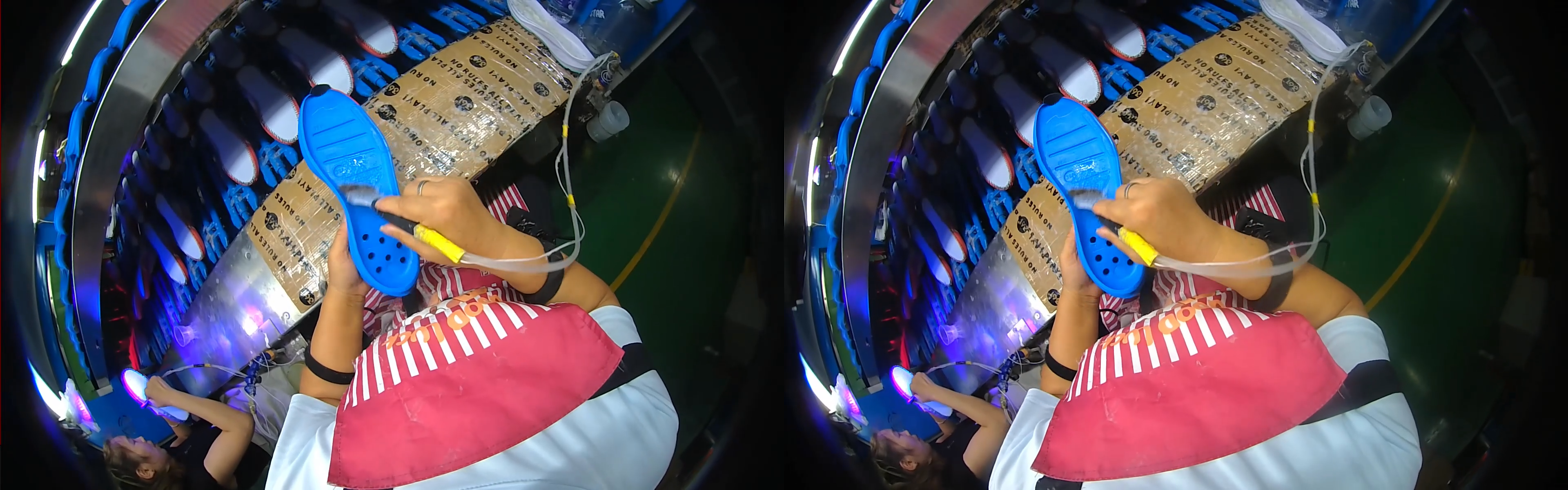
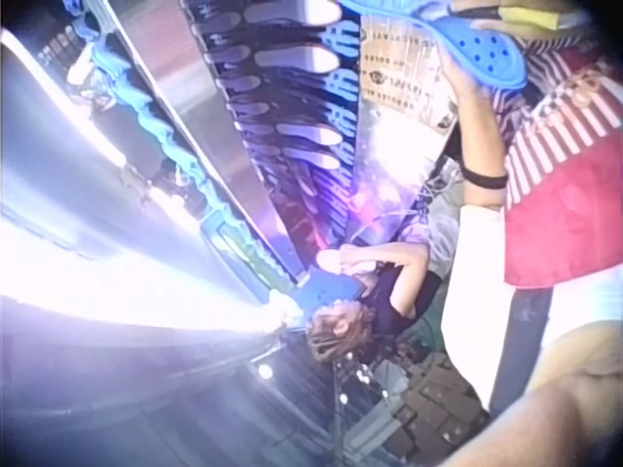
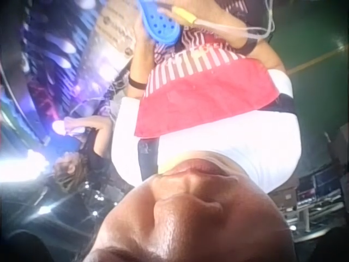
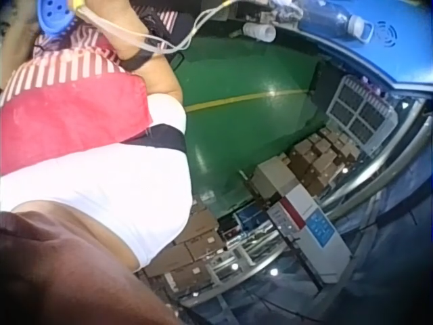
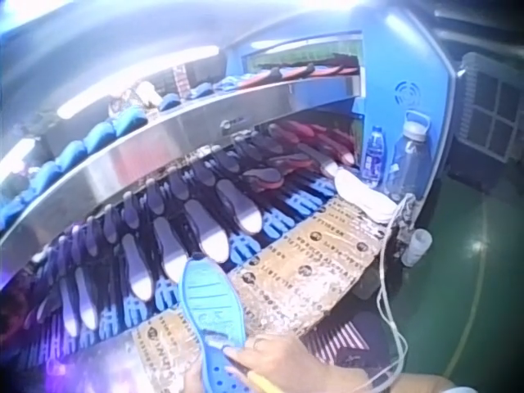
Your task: Applying adhesive to blue shoe soles using a brush tool in a factory setting.
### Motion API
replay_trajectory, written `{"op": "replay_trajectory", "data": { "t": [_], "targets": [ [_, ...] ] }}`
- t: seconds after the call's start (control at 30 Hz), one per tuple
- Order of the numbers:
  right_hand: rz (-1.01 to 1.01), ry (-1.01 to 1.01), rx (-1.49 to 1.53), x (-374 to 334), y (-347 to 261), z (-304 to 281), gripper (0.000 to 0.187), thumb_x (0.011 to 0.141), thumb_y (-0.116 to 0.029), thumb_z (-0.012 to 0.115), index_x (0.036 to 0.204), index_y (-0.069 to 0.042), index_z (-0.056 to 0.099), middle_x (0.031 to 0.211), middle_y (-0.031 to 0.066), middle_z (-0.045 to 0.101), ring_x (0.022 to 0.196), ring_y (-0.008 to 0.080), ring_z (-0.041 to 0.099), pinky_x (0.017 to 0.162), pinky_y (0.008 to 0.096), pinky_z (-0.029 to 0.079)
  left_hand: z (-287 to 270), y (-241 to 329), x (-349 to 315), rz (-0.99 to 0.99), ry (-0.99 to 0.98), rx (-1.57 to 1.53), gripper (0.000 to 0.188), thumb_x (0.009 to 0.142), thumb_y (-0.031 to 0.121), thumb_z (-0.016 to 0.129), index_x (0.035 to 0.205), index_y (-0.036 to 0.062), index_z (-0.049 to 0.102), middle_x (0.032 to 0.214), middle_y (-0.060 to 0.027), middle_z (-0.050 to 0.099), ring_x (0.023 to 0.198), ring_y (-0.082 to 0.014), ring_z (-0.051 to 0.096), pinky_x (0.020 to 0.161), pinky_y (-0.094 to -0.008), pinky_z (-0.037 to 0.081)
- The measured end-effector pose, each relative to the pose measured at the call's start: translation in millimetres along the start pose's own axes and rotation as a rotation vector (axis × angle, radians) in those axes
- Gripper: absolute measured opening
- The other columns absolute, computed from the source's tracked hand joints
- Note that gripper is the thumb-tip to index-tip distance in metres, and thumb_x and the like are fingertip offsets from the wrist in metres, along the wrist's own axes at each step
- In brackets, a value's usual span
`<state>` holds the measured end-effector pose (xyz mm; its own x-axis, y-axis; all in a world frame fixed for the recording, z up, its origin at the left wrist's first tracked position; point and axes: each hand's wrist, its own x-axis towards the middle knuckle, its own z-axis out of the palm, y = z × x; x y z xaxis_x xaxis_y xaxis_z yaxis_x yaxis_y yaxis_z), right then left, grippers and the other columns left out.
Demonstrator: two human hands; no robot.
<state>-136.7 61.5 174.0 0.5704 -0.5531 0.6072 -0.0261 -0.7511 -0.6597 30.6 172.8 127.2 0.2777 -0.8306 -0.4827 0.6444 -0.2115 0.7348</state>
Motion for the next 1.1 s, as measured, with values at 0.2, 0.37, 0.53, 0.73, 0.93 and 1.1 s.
{"op": "replay_trajectory", "data": {
  "t": [0.2, 0.37, 0.53, 0.73, 0.93, 1.1],
  "targets": [
    [0.318, 0.105, 0.561, 12, -2, -22, 0.026, 0.079, -0.008, 0.068, 0.103, 0.000, 0.065, 0.084, 0.0074, 0.067, 0.074, 0.0075, 0.060, 0.064, 0.0223, 0.048, 8, 12, -1, -0.094, -0.364, -0.374, 0.059, 0.093, 0.045, 0.028, 0.126, -0.0013, 0.043, 0.118, -0.0252, 0.053, 0.103, -0.0374, 0.057, 0.087, -0.0474, 0.048],
    [0.196, 0.416, 0.277, 25, 14, -7, 0.027, 0.078, -0.012, 0.068, 0.102, -0.002, 0.063, 0.082, 0.0089, 0.065, 0.068, 0.0151, 0.060, 0.061, 0.0264, 0.048, 26, 9, -9, -0.156, -0.363, -0.407, 0.066, 0.091, 0.050, 0.029, 0.127, -0.0037, 0.040, 0.110, -0.0319, 0.054, 0.092, -0.0444, 0.059, 0.079, -0.0517, 0.050],
    [-0.019, 0.412, -0.194, 23, 18, 17, 0.032, 0.073, -0.021, 0.069, 0.103, -0.012, 0.064, 0.080, 0.0061, 0.057, 0.081, 0.0239, 0.054, 0.073, 0.0355, 0.044, 31, -2, -14, -0.119, -0.215, -0.179, 0.057, 0.093, 0.044, 0.032, 0.128, -0.0005, 0.041, 0.116, -0.0232, 0.054, 0.101, -0.0355, 0.058, 0.085, -0.0464, 0.049],
    [0.023, 0.409, -0.404, 12, 32, 38, 0.033, 0.077, -0.031, 0.065, 0.105, -0.015, 0.064, 0.088, 0.0060, 0.056, 0.090, 0.0235, 0.048, 0.079, 0.0383, 0.034, 49, -2, -25, -0.067, 0.075, 0.147, 0.050, 0.096, 0.041, 0.035, 0.128, 0.0031, 0.042, 0.118, -0.0150, 0.055, 0.103, -0.0259, 0.057, 0.090, -0.0399, 0.046],
    [0.018, 0.504, -0.427, 17, 36, 38, 0.038, 0.079, -0.035, 0.063, 0.110, -0.013, 0.062, 0.088, 0.0063, 0.056, 0.088, 0.0238, 0.049, 0.078, 0.0374, 0.035, 42, 1, -25, -0.054, 0.040, 0.104, 0.049, 0.096, 0.041, 0.035, 0.126, 0.0029, 0.043, 0.117, -0.0150, 0.055, 0.101, -0.0259, 0.057, 0.088, -0.0394, 0.047],
    [-0.022, 0.586, -0.354, 26, 38, 32, 0.036, 0.079, -0.034, 0.063, 0.109, -0.012, 0.062, 0.086, 0.0054, 0.056, 0.087, 0.0243, 0.050, 0.078, 0.0375, 0.036, 30, 4, -22, -0.109, -0.049, -0.061, 0.051, 0.095, 0.042, 0.033, 0.125, 0.0027, 0.044, 0.116, -0.0163, 0.057, 0.099, -0.0288, 0.059, 0.086, -0.0406, 0.049]
  ]
}}
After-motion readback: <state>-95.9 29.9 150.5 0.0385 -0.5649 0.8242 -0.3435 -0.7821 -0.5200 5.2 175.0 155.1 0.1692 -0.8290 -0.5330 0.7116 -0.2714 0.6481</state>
